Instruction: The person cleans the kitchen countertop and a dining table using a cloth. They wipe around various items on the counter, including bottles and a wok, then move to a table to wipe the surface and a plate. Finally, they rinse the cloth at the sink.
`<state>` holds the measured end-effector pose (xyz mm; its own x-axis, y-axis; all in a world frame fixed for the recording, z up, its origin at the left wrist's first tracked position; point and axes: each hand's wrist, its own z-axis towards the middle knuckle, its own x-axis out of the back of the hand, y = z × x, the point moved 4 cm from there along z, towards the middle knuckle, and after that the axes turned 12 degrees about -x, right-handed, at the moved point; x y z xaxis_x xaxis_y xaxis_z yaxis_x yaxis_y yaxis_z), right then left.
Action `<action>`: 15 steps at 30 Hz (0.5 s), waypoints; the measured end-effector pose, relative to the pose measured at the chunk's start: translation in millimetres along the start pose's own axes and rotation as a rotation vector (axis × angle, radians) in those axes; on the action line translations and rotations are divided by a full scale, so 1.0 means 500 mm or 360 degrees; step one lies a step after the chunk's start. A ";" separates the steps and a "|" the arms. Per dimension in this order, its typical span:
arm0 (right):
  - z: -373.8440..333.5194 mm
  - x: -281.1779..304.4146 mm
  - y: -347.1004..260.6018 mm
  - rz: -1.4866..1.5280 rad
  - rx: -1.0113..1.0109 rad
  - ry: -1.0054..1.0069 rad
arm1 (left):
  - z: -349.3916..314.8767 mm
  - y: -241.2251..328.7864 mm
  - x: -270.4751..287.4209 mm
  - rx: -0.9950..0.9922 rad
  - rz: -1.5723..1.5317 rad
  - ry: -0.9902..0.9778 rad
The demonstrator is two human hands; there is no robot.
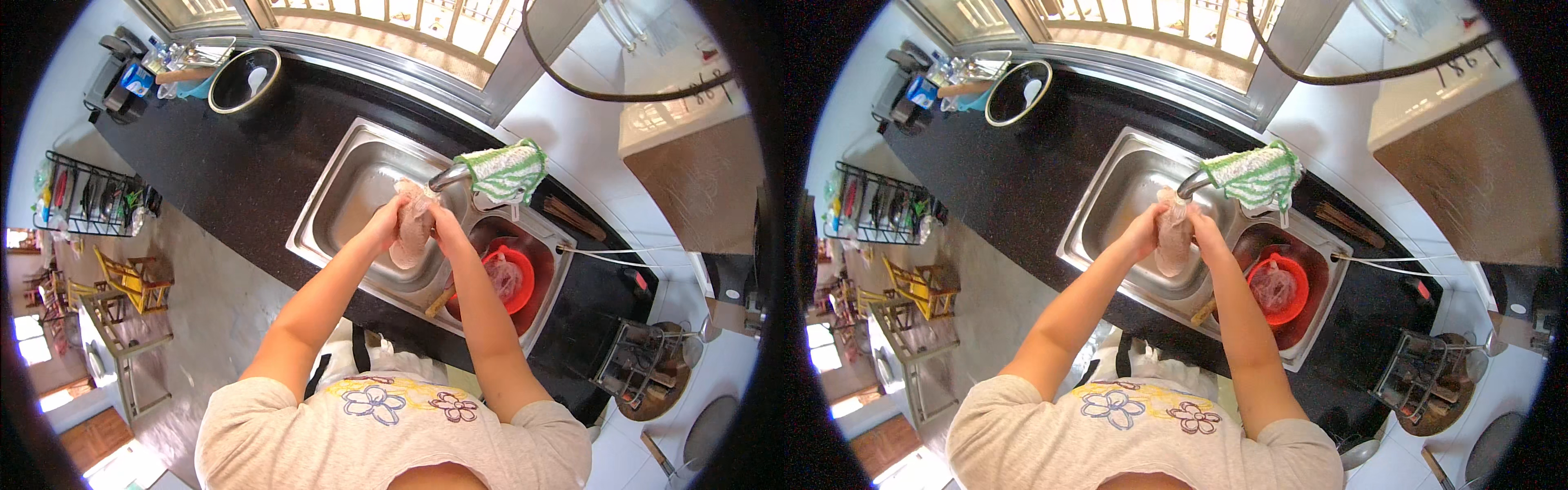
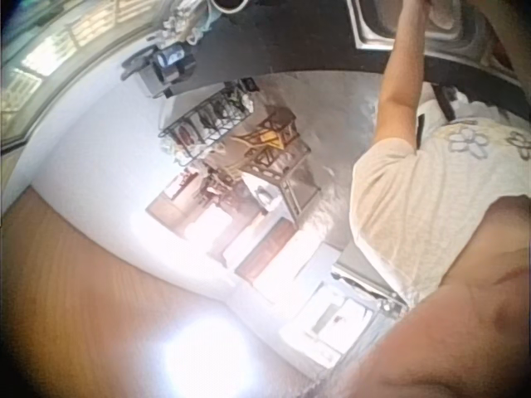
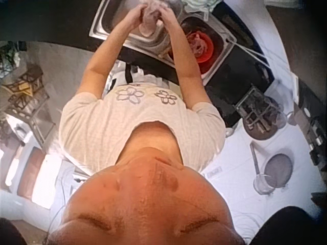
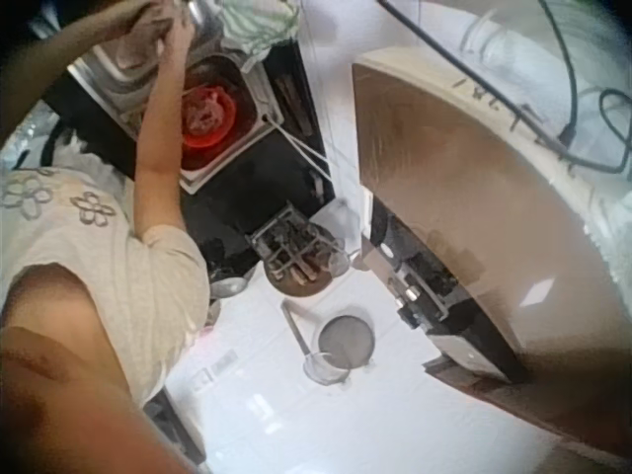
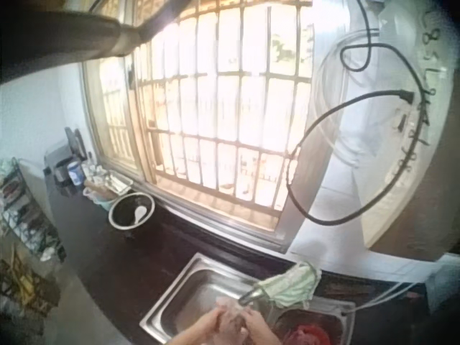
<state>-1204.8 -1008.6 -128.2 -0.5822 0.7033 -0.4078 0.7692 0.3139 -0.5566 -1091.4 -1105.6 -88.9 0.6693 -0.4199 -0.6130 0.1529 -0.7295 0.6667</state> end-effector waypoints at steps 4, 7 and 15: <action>0.017 0.013 -0.011 -0.0079 0.0477 0.0046 | 0.018 0.029 0.080 -0.0328 0.0570 0.0118; -0.017 -0.020 -0.017 0.0162 0.0519 0.0021 | 0.018 0.059 0.104 -0.0486 0.0909 0.0218; 0.005 0.045 -0.003 0.0008 0.0423 0.0320 | 0.047 0.075 0.111 -0.0677 0.0756 -0.0334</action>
<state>-1219.7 -994.8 -138.2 -0.4946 0.8246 -0.2745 0.6606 0.1515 -0.7353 -1065.5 -1168.8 -107.8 0.5855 -0.7704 -0.2524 0.1788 -0.1809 0.9671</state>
